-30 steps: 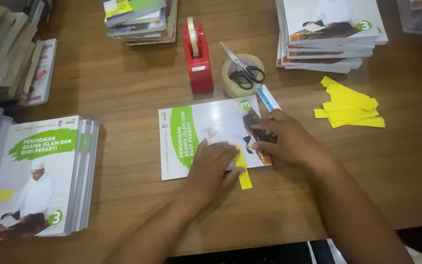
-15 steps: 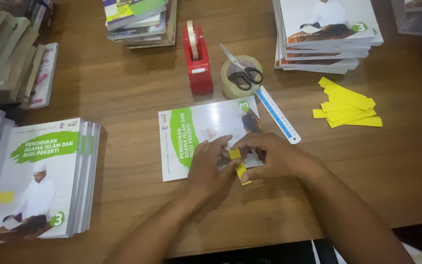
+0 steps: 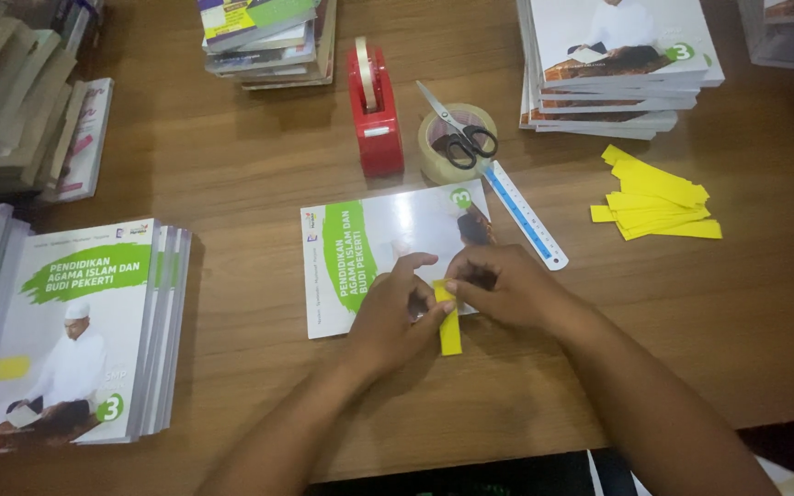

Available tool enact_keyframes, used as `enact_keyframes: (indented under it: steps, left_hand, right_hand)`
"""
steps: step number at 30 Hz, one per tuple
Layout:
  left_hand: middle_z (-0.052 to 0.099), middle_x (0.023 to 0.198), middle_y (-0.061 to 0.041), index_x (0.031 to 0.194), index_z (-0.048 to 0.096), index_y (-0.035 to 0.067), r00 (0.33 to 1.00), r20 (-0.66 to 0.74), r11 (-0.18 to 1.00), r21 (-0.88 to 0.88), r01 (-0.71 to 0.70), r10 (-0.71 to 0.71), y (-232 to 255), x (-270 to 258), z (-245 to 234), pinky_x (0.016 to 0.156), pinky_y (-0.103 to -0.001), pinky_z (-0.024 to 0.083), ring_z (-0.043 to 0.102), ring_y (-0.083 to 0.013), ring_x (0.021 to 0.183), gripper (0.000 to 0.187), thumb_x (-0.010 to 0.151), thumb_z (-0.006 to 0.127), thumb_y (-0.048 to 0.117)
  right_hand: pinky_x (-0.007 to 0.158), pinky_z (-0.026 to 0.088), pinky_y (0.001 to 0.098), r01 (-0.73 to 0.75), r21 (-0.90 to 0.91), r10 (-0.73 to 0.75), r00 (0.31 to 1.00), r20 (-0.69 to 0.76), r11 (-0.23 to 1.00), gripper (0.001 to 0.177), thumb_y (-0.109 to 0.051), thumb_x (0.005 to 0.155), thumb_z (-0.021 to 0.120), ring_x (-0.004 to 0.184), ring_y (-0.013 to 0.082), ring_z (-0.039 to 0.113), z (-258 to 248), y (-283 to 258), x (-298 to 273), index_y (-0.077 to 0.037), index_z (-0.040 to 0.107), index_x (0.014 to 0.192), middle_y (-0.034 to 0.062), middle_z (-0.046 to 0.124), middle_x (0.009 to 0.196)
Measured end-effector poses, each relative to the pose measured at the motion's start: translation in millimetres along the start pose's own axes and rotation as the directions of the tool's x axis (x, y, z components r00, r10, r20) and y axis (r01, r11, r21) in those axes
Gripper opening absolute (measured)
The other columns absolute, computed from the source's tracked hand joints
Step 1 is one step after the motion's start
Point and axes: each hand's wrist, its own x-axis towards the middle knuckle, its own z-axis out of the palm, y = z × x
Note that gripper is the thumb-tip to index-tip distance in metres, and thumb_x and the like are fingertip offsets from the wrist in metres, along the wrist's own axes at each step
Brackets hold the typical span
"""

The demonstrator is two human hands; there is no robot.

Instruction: The person tapes the spine of a book using a yellow paper strip and clear packing tape. They use a ruler to align the strip, apply the tape over it, and trim the excess with scissors. The process is repeated for multiple books.

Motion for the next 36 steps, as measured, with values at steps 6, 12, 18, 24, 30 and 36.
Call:
enact_keyframes:
  steps: [6,12,18,24,30,36]
  left_hand:
    - [0.067,0.108,-0.013,0.12,0.063,0.007,0.823,-0.129,0.818,0.273,-0.506,0.552,-51,9,18,0.092,-0.046,0.05,0.066,-0.0355,0.103,0.036,0.092,0.07,0.03]
    - [0.069,0.114,-0.011,0.12,0.07,0.01,0.832,-0.006,0.77,0.383,-0.511,0.555,-26,1,16,0.102,-0.048,0.045,0.064,-0.0324,0.114,0.042,0.09,0.071,0.039]
    - [0.068,0.115,-0.008,0.109,0.072,0.01,0.854,0.014,0.785,0.388,-0.484,0.52,-26,0,15,0.107,-0.048,0.042,0.063,-0.0292,0.117,0.032,0.087,0.074,0.034]
    - [0.07,0.113,-0.009,0.106,0.072,0.008,0.853,0.01,0.793,0.363,-0.49,0.522,-26,0,18,0.106,-0.047,0.043,0.065,-0.029,0.116,0.028,0.093,0.07,0.033]
    - [0.069,0.117,-0.007,0.108,0.07,0.011,0.82,-0.01,0.754,0.4,-0.521,0.572,-50,9,26,0.107,-0.05,0.041,0.064,-0.0282,0.119,0.025,0.094,0.069,0.032]
    - [0.07,0.116,-0.008,0.111,0.071,0.01,0.811,-0.019,0.733,0.44,-0.518,0.585,-47,9,25,0.105,-0.05,0.042,0.065,-0.0286,0.116,0.03,0.089,0.074,0.029]
  right_hand:
    - [0.074,0.061,0.0414,-0.17,-0.227,0.191,0.979,0.075,0.959,0.016,-0.015,0.094,0.069,0.085,0.0328,0.076,-11,-12,4,-0.007,0.074,0.107,0.0172,0.077,0.09]
    - [0.071,0.061,0.0377,-0.236,-0.345,0.276,0.959,0.071,0.909,0.024,-0.02,0.096,0.067,0.083,0.03,0.074,-12,-21,7,-0.007,0.07,0.116,0.0173,0.074,0.089]
    - [0.066,0.06,0.0336,-0.255,-0.357,0.301,0.95,0.08,0.899,0.024,-0.02,0.096,0.066,0.077,0.0285,0.073,-11,-21,9,-0.008,0.07,0.116,0.0164,0.073,0.087]
    - [0.066,0.059,0.0327,-0.262,-0.344,0.304,0.95,0.074,0.902,0.022,-0.018,0.095,0.069,0.077,0.0278,0.071,-11,-26,9,-0.008,0.072,0.115,0.0164,0.072,0.087]
    - [0.077,0.058,0.056,-0.054,-0.394,-0.086,0.941,-0.329,0.918,0.027,-0.023,0.093,0.073,0.092,0.0486,0.071,-34,9,0,-0.005,0.076,0.113,0.0251,0.074,0.095]
    - [0.087,0.056,0.0537,-0.4,-0.513,0.157,0.878,-0.453,0.759,0.041,-0.038,0.086,0.075,0.102,0.045,0.067,-59,42,8,-0.006,0.076,0.113,0.0217,0.067,0.1]
